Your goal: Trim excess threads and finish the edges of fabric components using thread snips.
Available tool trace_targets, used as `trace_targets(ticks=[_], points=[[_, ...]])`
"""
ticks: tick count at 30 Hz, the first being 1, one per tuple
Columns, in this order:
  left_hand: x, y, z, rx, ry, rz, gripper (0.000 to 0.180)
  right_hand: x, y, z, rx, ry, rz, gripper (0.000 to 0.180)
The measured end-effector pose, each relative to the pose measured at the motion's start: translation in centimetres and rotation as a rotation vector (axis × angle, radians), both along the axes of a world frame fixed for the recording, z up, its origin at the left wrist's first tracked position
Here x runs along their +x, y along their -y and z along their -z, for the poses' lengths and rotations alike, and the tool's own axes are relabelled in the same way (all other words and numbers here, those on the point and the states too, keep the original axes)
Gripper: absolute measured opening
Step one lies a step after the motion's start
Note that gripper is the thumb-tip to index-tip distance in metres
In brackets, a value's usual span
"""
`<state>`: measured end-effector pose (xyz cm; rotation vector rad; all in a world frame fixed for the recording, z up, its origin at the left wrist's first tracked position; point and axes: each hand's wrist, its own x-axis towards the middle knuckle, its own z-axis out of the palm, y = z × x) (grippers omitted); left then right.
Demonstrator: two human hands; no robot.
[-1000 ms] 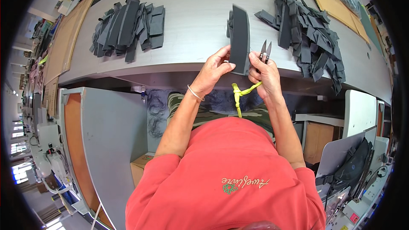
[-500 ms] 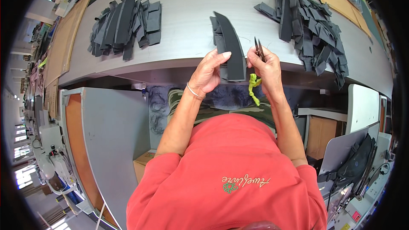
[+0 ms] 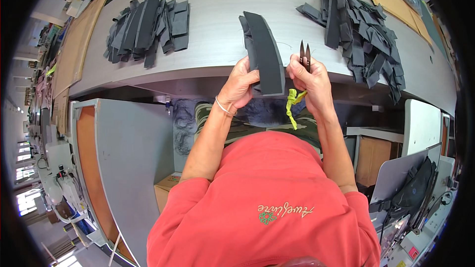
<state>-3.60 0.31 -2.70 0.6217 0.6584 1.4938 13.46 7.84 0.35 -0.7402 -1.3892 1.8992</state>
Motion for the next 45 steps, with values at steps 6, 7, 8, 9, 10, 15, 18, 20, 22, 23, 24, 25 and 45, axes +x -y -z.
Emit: trace_targets(ticks=[6, 7, 8, 9, 10, 15, 18, 20, 22, 23, 24, 25, 45], points=[[0.4, -0.3, -0.5, -0.052, -0.008, -0.037, 0.036, 1.6, -1.1, -0.5, 0.087, -0.121, 0.133, 0.021], [0.2, -0.3, -0.3, -0.042, -0.015, -0.047, 0.045, 1.3, -1.1, -0.8, 0.276, 0.049, 0.268, 0.027], [0.0, -0.4, -0.2, -0.031, -0.021, -0.058, 0.055, 1.5, -1.1, -0.7, 0.277, 0.046, 0.270, 0.027], [0.0, -0.4, -0.3, -0.029, -0.022, -0.057, 0.055, 1.9, -1.2, -0.4, 0.359, 0.139, 0.260, 0.030], [0.0, -0.5, -0.5, -0.024, -0.019, -0.062, 0.056, 2.2, -1.2, -0.1, 0.439, 0.233, 0.249, 0.035], [0.2, -0.6, -1.4, -0.015, 0.014, -0.050, 0.058, 1.4, -0.2, 0.5, 0.602, 0.211, 0.239, 0.024], [0.1, -0.6, -1.1, 0.000, 0.007, -0.013, 0.058, 0.9, 0.0, 0.5, 0.669, 0.247, 0.229, 0.023], [0.2, -0.5, -1.0, -0.018, -0.016, -0.004, 0.058, 0.6, 0.1, 0.1, 0.722, 0.272, 0.232, 0.022], [0.3, -0.4, -1.0, -0.017, -0.028, -0.006, 0.057, 0.5, 0.1, -0.2, 0.775, 0.299, 0.229, 0.020], [0.4, -0.4, -1.0, -0.017, -0.042, -0.007, 0.056, 0.5, 0.1, -0.2, 0.817, 0.330, 0.238, 0.019], [0.5, -0.4, -1.1, -0.018, -0.040, -0.009, 0.056, 0.5, 0.0, -0.2, 0.858, 0.361, 0.248, 0.018], [0.6, -0.4, -1.2, -0.015, -0.060, -0.024, 0.054, 0.4, -0.1, -0.2, 0.858, 0.362, 0.246, 0.018], [0.9, -0.4, -0.7, -0.021, -0.185, -0.301, 0.024, 0.3, 2.2, -1.9, 1.061, 0.407, 0.133, 0.020]])
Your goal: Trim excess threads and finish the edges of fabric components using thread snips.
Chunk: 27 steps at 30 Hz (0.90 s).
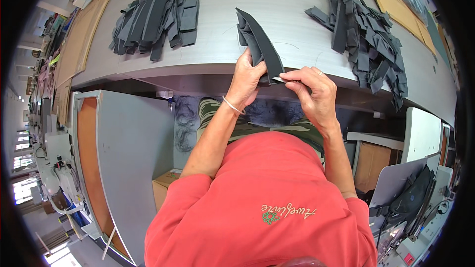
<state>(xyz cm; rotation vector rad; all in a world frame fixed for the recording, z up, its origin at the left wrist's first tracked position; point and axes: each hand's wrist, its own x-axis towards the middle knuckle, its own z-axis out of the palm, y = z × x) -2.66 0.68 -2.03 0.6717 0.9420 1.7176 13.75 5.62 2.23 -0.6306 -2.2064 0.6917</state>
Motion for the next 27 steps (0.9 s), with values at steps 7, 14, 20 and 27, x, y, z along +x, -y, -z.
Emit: trace_targets(ticks=[7, 14, 20, 27], points=[[-0.02, 0.02, -0.05, -0.013, -0.056, -0.045, 0.026, -0.27, 0.29, -0.29, 0.025, -0.003, -0.010, 0.021], [-0.15, 0.26, -0.43, -0.094, -0.068, -0.025, 0.023, 0.22, -0.06, -0.13, 0.129, 0.079, 0.016, 0.021], [-0.20, 0.13, -0.43, -0.121, -0.032, -0.031, 0.027, 0.17, 0.02, 0.08, -0.070, -0.032, -0.012, 0.024], [-0.01, -0.14, -0.03, -0.122, -0.063, -0.059, 0.027, -0.11, -0.07, 0.18, 0.095, 0.018, -0.013, 0.024]])
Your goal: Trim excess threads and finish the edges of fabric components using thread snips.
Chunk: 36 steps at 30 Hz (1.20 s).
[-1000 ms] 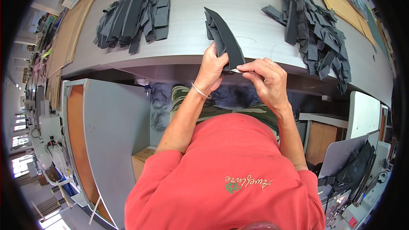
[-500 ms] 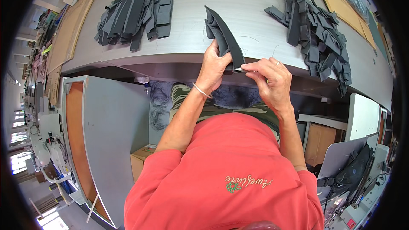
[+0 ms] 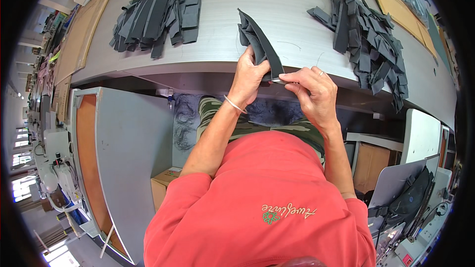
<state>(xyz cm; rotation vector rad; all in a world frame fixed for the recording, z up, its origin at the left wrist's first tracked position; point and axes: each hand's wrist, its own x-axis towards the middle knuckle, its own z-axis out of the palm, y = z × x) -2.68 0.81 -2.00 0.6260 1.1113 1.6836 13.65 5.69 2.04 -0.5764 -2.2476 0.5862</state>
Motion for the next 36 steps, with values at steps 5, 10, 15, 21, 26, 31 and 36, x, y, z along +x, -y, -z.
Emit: trace_targets(ticks=[5, 10, 15, 21, 26, 31, 36], points=[[-0.2, 0.1, -0.4, -0.011, -0.008, 0.019, 0.027, 0.3, -0.2, 0.1, -0.242, -0.092, 0.021, 0.029], [0.4, 0.1, -0.6, -0.035, -0.012, 0.056, 0.028, -1.1, 0.1, 0.7, -0.227, -0.124, 0.015, 0.035], [0.0, 0.8, -0.9, -0.030, -0.281, 0.303, 0.032, -0.2, -1.8, 1.4, -0.325, -0.276, 0.010, 0.016], [-0.6, 1.6, -2.6, 0.013, -0.552, 0.420, 0.030, 0.2, -3.5, 0.9, -0.749, -0.428, 0.095, 0.013], [-1.2, 1.6, -2.1, 0.228, -0.981, 0.196, 0.032, 0.3, -4.0, 0.4, -1.092, -0.584, -0.044, 0.013], [-1.3, 1.8, -2.9, 0.216, -0.564, 0.343, 0.031, 0.2, -4.5, 0.1, -1.198, -0.643, -0.106, 0.013], [-1.3, 1.9, -1.5, 0.057, -0.345, 0.261, 0.027, -0.2, -5.6, 1.1, -0.477, -0.268, 0.176, 0.023]])
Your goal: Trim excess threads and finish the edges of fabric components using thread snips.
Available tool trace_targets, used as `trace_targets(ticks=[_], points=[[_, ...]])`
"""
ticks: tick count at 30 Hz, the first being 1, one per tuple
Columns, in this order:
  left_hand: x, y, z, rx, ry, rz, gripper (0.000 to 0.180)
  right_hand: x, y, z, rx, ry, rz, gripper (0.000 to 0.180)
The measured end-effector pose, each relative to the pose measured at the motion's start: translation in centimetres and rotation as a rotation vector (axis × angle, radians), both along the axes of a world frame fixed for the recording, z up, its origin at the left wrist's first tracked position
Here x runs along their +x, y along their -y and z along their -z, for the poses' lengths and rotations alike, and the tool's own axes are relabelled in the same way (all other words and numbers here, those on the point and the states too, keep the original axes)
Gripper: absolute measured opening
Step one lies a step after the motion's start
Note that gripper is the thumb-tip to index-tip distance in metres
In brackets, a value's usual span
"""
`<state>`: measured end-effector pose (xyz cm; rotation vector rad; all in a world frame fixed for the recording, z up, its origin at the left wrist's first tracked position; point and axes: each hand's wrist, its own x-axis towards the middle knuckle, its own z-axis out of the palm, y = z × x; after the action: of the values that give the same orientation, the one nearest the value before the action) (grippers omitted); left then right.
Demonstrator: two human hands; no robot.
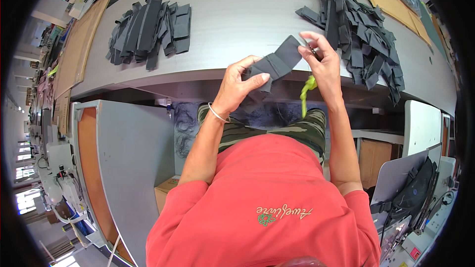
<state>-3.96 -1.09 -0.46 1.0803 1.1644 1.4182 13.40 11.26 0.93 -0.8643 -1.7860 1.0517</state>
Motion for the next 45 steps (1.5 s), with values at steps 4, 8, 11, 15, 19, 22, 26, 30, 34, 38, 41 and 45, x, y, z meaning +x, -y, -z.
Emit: trace_targets(ticks=[4, 8, 11, 15, 19, 22, 26, 30, 34, 38, 41, 45], points=[[-0.4, -0.4, 0.5, -0.017, 0.121, -0.073, 0.031, 1.0, 1.3, -2.0, 0.403, 0.186, 0.094, 0.025], [-0.3, -0.7, 0.4, -0.040, 0.106, -0.078, 0.035, 1.2, 2.9, -1.5, 0.291, 0.223, -0.085, 0.023], [-0.2, -0.8, 0.5, -0.060, 0.115, -0.058, 0.035, 1.0, 3.3, -1.1, 0.326, 0.293, -0.097, 0.023], [-0.1, -0.8, 0.6, -0.068, 0.142, -0.040, 0.035, 0.9, 3.3, -1.0, 0.349, 0.313, -0.095, 0.020], [0.2, -0.8, 0.3, -0.054, 0.156, -0.081, 0.033, 0.9, 3.2, -0.7, 0.399, 0.326, -0.088, 0.019], [0.1, -0.8, 0.4, -0.075, 0.130, -0.064, 0.033, 1.0, 3.3, -0.4, 0.446, 0.339, -0.076, 0.018], [-0.1, -0.8, 0.6, -0.091, 0.036, -0.062, 0.030, 1.0, 3.1, -0.3, 0.188, 0.162, -0.002, 0.018], [0.1, -0.8, 0.4, -0.111, -0.055, -0.084, 0.025, 1.3, 3.0, -0.7, 0.187, 0.151, 0.030, 0.024], [0.3, -0.8, 0.2, -0.044, -0.309, -0.107, 0.020, 0.3, 4.0, -2.3, 0.256, 0.197, -0.005, 0.030], [0.7, -0.7, 0.1, 0.133, -0.618, -0.086, 0.018, -0.1, 3.2, -1.6, 0.332, 0.441, -0.129, 0.027], [0.9, -0.4, -0.5, 0.143, -0.903, -0.193, 0.023, -0.6, 3.1, -1.1, 0.219, 0.436, -0.127, 0.020], [1.3, -0.7, -1.3, 0.371, -1.201, -0.391, 0.023, -0.9, 2.0, 0.4, -0.023, 0.194, -0.216, 0.013]])
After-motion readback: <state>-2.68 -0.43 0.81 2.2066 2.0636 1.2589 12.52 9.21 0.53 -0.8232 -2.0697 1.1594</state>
